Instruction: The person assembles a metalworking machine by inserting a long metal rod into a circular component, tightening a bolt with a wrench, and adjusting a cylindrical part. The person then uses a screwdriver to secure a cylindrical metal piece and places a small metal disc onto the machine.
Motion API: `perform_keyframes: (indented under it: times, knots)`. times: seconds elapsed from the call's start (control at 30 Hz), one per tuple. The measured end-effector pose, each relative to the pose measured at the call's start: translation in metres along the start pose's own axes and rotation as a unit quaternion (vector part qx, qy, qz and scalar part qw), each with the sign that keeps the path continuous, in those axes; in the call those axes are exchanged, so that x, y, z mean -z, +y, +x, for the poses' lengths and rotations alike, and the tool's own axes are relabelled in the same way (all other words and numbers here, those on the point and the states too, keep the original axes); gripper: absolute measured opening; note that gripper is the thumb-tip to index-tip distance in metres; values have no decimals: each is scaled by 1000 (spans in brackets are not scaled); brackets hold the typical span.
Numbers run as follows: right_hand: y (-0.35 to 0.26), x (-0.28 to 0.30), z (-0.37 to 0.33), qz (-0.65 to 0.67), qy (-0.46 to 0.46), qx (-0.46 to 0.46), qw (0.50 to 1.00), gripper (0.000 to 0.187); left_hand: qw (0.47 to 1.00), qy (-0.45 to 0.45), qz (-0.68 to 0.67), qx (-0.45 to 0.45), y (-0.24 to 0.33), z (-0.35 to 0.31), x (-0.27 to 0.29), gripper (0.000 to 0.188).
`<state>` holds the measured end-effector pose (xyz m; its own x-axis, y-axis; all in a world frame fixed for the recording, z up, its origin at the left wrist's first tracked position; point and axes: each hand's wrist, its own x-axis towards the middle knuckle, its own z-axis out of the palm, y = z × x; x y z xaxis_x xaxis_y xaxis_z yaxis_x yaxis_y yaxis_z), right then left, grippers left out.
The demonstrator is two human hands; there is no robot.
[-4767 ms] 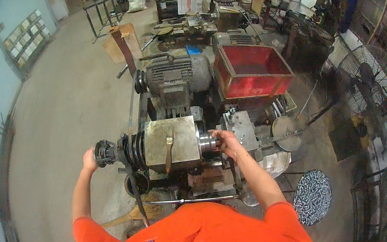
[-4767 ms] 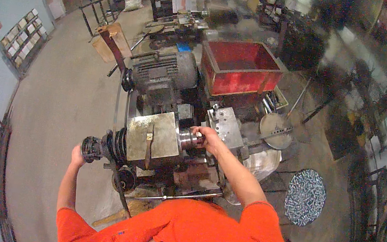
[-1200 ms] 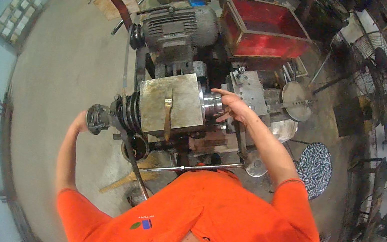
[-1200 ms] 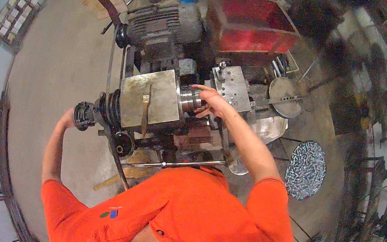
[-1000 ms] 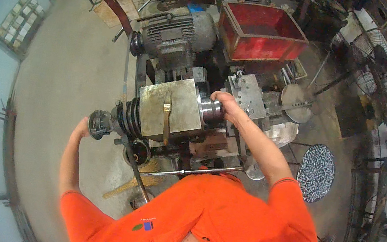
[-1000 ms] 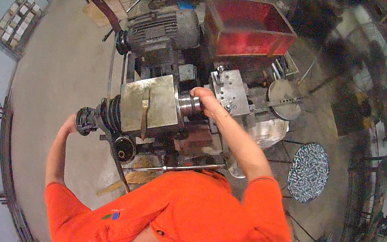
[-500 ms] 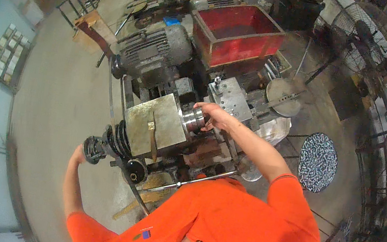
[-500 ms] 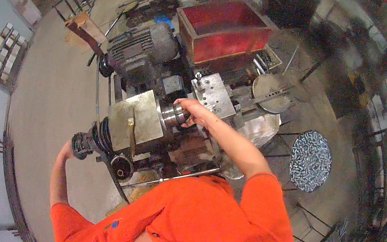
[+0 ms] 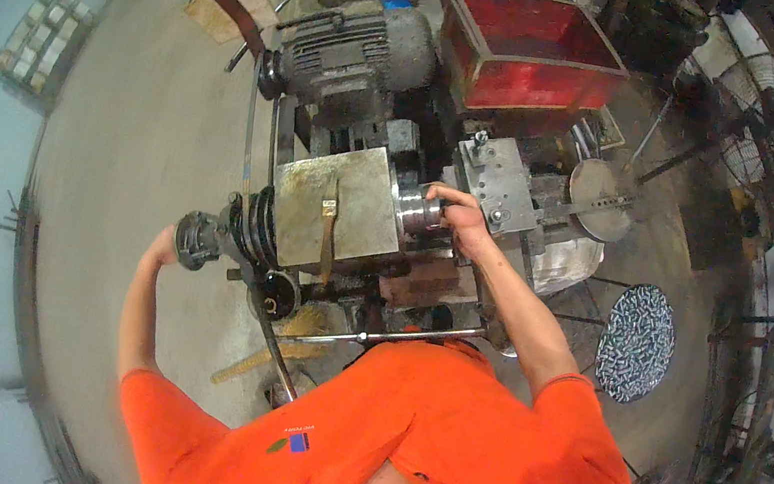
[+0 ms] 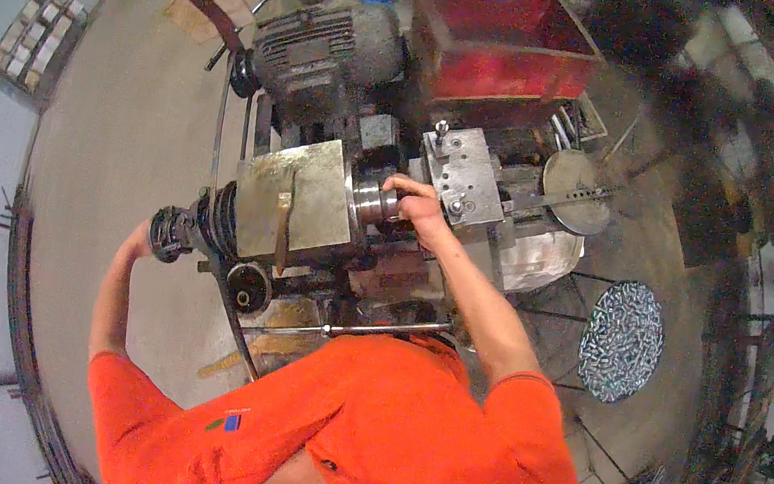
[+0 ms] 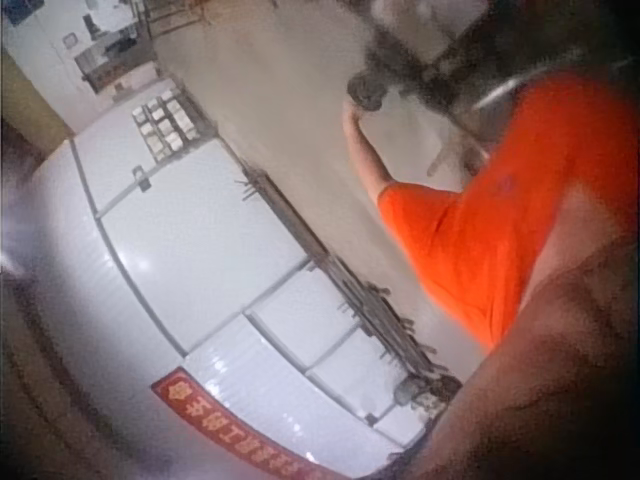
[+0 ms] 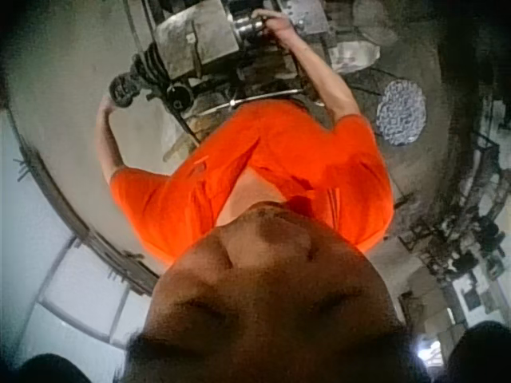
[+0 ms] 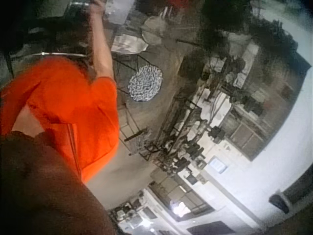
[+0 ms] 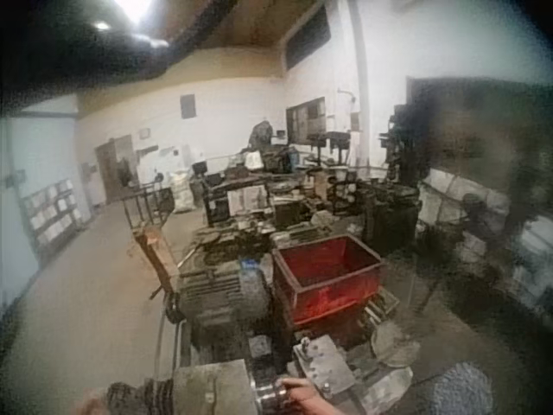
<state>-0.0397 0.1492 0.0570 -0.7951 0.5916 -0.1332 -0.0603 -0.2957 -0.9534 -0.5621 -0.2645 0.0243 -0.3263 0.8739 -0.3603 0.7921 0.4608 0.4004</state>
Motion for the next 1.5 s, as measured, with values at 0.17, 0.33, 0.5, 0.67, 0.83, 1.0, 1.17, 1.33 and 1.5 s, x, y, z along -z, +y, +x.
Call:
perform_keyframes:
  times: [0.17, 0.33, 0.5, 0.67, 0.83, 1.0, 1.17, 1.33, 1.5]
  knots:
    - [4, 4, -1, 41, -34, 62, 997, 29, 997, -60, -49, -8, 7, 10, 18, 55]
    - [-18, -15, 4, 124, 11, -70, 990, 38, 984, -151, -89, 41, -2, -15, 33, 70]
    - [-8, -36, 21, 77, 199, -74, 974, 31, 958, 237, 141, 80, 90, -33, -12, 62]
    - [22, -45, 36, -96, 245, 66, 963, 19, 937, 320, 125, 63, 91, -46, -24, 41]
    - [30, -34, 36, -55, 218, 92, 970, 18, 993, -80, 21, 81, 52, -9, 17, 34]
    - [45, -7, 39, -99, 241, 74, 963, 22, 982, 159, 102, 22, 112, -47, 22, 49]
    - [46, -9, 44, -92, 251, 89, 959, 23, 951, 296, 75, 49, 98, -46, -21, 59]
    - [30, -17, 33, -8, 246, 60, 967, 24, 995, 62, 16, 71, 136, -45, 76, 52]
    - [35, -15, 38, -34, 217, 65, 973, 22, 938, 338, 64, -45, 120, -78, 3, 56]
